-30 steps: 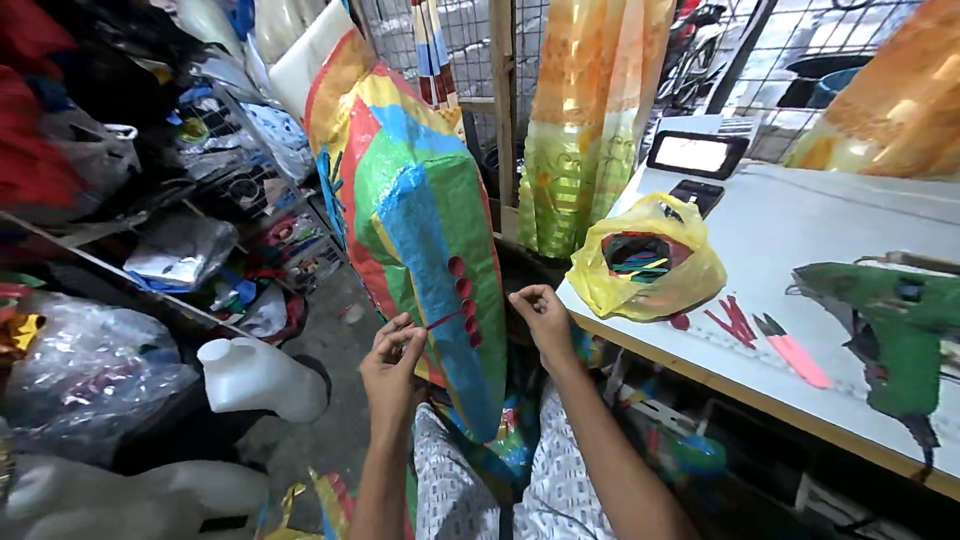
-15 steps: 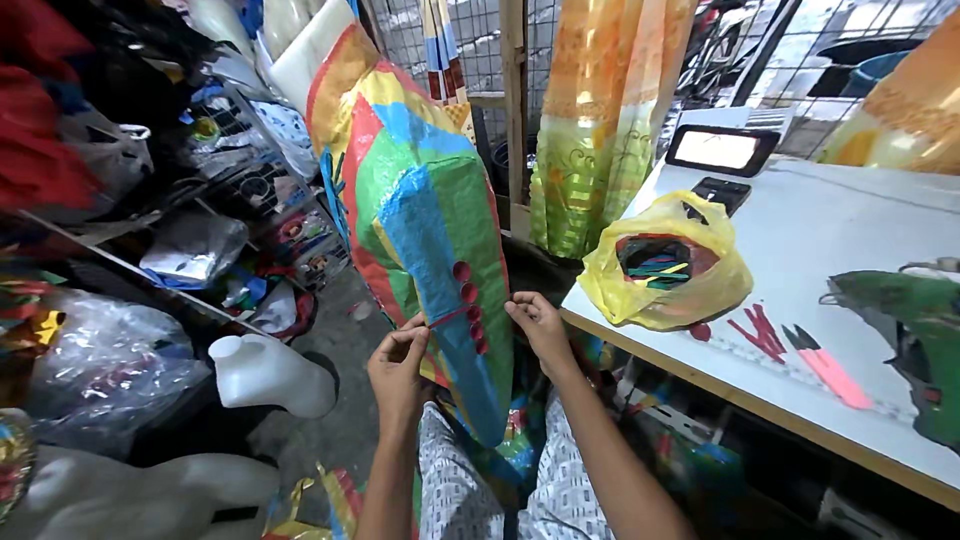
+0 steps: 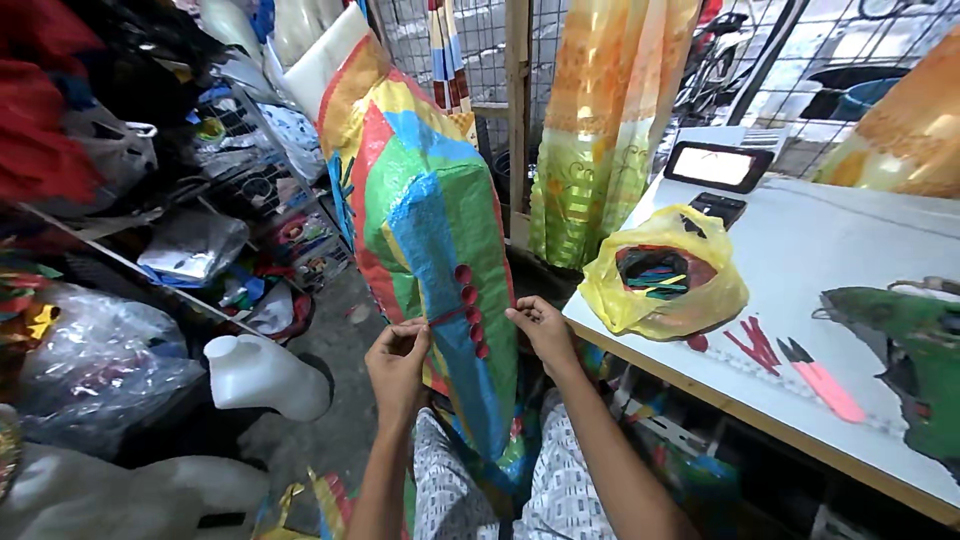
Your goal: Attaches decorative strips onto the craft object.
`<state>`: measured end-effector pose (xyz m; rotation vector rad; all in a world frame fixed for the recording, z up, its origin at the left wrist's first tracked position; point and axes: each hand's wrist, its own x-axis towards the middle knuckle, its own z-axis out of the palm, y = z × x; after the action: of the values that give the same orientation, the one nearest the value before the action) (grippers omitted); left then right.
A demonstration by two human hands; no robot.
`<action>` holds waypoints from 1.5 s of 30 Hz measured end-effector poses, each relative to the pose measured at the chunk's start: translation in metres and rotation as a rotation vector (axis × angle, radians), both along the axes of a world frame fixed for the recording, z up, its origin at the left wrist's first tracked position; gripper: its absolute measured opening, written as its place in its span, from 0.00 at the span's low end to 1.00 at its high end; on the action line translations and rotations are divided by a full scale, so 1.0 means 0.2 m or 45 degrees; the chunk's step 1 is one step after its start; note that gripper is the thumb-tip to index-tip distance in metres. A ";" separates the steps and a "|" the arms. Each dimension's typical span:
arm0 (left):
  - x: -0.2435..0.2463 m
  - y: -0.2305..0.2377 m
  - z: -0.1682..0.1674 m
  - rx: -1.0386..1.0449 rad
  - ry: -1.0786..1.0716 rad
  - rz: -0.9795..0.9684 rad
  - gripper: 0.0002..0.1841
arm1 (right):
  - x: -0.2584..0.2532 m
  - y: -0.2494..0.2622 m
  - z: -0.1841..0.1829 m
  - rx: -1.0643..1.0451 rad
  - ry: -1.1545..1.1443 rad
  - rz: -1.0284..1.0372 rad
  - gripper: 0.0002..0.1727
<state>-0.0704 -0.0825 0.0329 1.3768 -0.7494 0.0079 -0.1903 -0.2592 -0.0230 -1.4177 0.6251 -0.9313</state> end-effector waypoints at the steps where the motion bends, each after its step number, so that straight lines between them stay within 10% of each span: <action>1: 0.00 0.00 0.00 -0.001 -0.008 0.007 0.05 | 0.00 0.00 0.00 0.003 0.008 -0.001 0.10; 22: -0.02 -0.06 -0.06 -0.065 -0.084 0.012 0.03 | 0.00 0.02 0.03 -0.080 -0.028 -0.020 0.22; 31: 0.01 -0.07 -0.01 0.078 0.133 -0.256 0.45 | 0.04 0.01 0.11 -0.124 -0.083 0.213 0.41; 45: 0.02 -0.16 -0.04 -0.089 0.202 -0.101 0.36 | 0.11 0.01 0.10 0.145 -0.247 0.309 0.13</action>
<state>-0.0662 -0.1149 0.0255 1.2649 -0.6643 -0.1346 -0.1691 -0.2576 -0.0029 -1.2521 0.3465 -0.8151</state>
